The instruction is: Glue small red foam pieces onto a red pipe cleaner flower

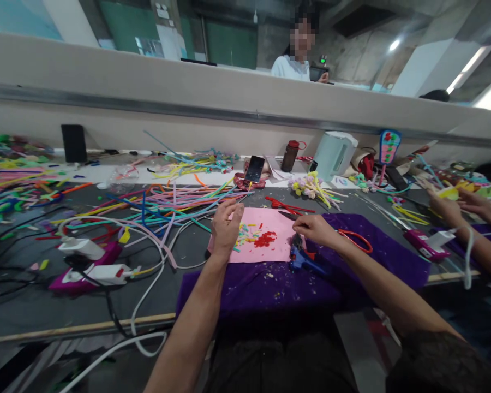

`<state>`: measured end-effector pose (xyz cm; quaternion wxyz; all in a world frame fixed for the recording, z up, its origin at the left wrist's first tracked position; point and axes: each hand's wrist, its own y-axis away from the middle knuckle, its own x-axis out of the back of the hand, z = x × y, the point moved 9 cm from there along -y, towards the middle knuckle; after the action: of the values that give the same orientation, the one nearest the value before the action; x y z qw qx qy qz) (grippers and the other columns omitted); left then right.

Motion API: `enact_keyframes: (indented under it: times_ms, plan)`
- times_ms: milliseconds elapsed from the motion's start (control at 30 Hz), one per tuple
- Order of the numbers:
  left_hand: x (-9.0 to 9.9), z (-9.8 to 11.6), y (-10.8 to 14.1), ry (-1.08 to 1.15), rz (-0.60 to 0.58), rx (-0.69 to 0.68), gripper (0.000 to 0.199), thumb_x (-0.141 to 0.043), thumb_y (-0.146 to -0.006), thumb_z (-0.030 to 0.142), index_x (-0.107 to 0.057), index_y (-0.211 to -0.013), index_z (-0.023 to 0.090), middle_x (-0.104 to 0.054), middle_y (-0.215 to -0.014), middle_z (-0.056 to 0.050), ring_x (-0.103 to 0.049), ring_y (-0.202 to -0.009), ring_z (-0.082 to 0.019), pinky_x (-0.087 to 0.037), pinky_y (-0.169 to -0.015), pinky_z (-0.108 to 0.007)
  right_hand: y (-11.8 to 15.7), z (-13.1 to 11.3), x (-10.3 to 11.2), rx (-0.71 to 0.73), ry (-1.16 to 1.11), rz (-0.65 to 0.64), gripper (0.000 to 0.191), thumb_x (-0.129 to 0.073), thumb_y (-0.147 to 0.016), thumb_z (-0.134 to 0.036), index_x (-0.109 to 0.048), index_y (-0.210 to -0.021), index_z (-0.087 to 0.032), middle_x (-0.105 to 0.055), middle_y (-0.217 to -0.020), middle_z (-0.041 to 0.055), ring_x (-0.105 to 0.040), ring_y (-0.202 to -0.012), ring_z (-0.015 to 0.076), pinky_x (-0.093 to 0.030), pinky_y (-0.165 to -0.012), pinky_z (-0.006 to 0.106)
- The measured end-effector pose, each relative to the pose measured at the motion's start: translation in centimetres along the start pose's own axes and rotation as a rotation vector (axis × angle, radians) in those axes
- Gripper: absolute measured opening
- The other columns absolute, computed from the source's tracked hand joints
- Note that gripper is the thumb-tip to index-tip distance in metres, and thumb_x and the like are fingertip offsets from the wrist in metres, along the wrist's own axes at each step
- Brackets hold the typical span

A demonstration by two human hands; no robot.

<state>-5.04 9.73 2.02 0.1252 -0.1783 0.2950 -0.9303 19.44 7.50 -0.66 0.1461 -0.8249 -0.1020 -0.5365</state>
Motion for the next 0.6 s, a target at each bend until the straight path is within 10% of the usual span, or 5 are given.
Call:
enact_keyframes:
  times_ms: [300, 600]
  plan:
    - [-1.0, 0.4, 0.4, -0.061, -0.091, -0.035, 0.022, -0.052, -0.077, 0.032, -0.066, -0.087, 0.019, -0.058, -0.101, -0.006, -0.053, -0.098, -0.017, -0.039, -0.089, -0.033, -9.4, 4.5, -0.2, -0.235, 0.386, 0.032, 0.026, -0.045, -0.080, -0.028, -0.066, -0.091, -0.019, -0.064, -0.098, 0.0096, -0.058, -0.088, 0.0211, -0.040, -0.067, 0.024]
    - [-1.1, 0.8, 0.5, -0.028, -0.120, -0.017, 0.019, -0.053, -0.076, 0.030, -0.066, -0.086, 0.020, -0.058, -0.102, -0.005, -0.053, -0.098, -0.018, -0.042, -0.087, -0.034, -11.6, 6.4, -2.2, -0.318, 0.405, -0.027, 0.024, -0.052, -0.076, -0.031, -0.069, -0.089, -0.020, -0.068, -0.091, 0.0094, -0.061, -0.085, 0.0211, -0.042, -0.064, 0.023]
